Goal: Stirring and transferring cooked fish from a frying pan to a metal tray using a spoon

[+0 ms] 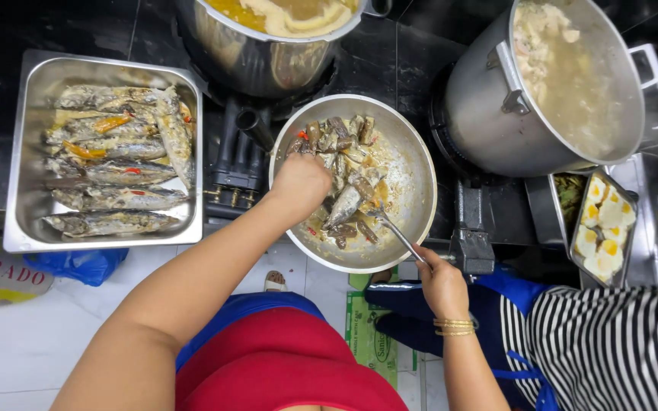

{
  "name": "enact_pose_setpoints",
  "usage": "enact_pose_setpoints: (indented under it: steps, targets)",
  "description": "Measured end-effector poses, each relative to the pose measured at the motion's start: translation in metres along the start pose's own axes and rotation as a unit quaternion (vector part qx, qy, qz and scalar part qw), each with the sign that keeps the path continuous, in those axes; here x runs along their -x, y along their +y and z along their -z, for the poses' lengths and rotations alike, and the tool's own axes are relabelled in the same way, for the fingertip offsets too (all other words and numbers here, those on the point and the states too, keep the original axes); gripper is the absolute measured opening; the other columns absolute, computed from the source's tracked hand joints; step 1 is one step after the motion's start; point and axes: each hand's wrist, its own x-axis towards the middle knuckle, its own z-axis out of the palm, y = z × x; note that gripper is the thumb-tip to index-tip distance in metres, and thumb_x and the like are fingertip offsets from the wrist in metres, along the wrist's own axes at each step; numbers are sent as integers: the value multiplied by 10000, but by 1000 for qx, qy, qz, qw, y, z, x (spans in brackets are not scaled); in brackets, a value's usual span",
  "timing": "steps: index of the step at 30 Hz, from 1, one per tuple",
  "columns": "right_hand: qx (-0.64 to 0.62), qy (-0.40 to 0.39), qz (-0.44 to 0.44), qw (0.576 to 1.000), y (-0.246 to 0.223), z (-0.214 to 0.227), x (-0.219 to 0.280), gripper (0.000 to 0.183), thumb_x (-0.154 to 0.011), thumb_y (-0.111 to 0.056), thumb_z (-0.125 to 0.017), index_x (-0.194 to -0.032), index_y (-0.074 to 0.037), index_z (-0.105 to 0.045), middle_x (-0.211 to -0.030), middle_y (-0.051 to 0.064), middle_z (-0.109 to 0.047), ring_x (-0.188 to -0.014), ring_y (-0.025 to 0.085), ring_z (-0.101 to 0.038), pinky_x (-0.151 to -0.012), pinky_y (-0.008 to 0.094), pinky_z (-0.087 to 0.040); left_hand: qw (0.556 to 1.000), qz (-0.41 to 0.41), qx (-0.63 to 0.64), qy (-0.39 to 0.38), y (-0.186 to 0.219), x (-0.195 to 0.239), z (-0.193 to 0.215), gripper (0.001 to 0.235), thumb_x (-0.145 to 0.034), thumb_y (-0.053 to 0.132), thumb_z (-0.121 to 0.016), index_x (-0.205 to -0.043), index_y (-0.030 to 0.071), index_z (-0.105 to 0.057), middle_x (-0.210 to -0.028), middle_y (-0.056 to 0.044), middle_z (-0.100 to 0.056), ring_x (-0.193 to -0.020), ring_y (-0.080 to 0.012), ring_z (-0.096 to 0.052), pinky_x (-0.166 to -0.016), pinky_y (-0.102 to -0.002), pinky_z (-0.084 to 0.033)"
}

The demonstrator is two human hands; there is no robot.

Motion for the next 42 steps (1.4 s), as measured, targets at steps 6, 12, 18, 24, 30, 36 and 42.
enact_pose_setpoints:
  steps: [6,12,18,24,30,36,42]
  targets:
    - [-20,1,-50,999,-20,-5,27,399,-931,-256,-596,-1271,-463,-627,-972,85,-757,-993,365,-676,-850,486,-554,1000,6,4,12,-21,25,27,63,-705,113,-624,-691,143,-677,-623,-67,-561,-599,-262,-560,-540,-427,-385]
    - [-1,12,-73,997,-30,6,43,380,-950,-258,-586,-1281,-439,-630,-969,128,-753,-981,383,-681,-852,491,-548,998,66,13,15,-60,80,82,51,-735,139,-662,-764,174,-683,-685,-27,-584,-643,-245,-612,-560,-365,-456]
    - [59,11,-61,996,-60,28,62,350,-956,-289,-588,-1270,-436,-637,-980,162,-745,-996,399,-671,-884,504,-542,981,189,26,-46,-119,156,160,144,-844,227,-674,-987,230,-696,-784,9,-602,-662,-240,-637,-610,-382,-516]
    - [10,7,-5,1000,-144,34,86,378,-921,-237,-629,-1249,-424,-655,-980,118,-742,-1004,385,-654,-859,505,-541,964,260,-49,-28,-191,233,205,143,-897,280,-697,-1040,269,-696,-845,37,-577,-757,-235,-633,-709,-360,-515]
    - [-8,-34,102,994,-268,9,91,351,-898,-251,-644,-1210,-409,-674,-982,80,-749,-1004,366,-659,-875,492,-537,946,318,-55,-27,-229,295,208,147,-914,342,-709,-1051,288,-702,-833,53,-556,-805,-213,-611,-742,-344,-508]
    - [36,-47,227,972,-324,-36,37,328,-928,-292,-609,-1230,-414,-645,-1031,36,-739,-992,327,-676,-877,469,-540,933,354,-32,-62,-244,315,205,184,-834,309,-740,-1012,297,-696,-813,42,-578,-779,-223,-634,-710,-359,-528]
    - [208,-9,278,938,-337,-23,-6,295,-972,-333,-558,-1239,-439,-624,-1058,9,-730,-973,294,-696,-895,437,-552,918,382,51,-90,-228,308,160,141,-802,249,-719,-942,254,-712,-814,19,-611,-776,-256,-661,-719,-388,-541]
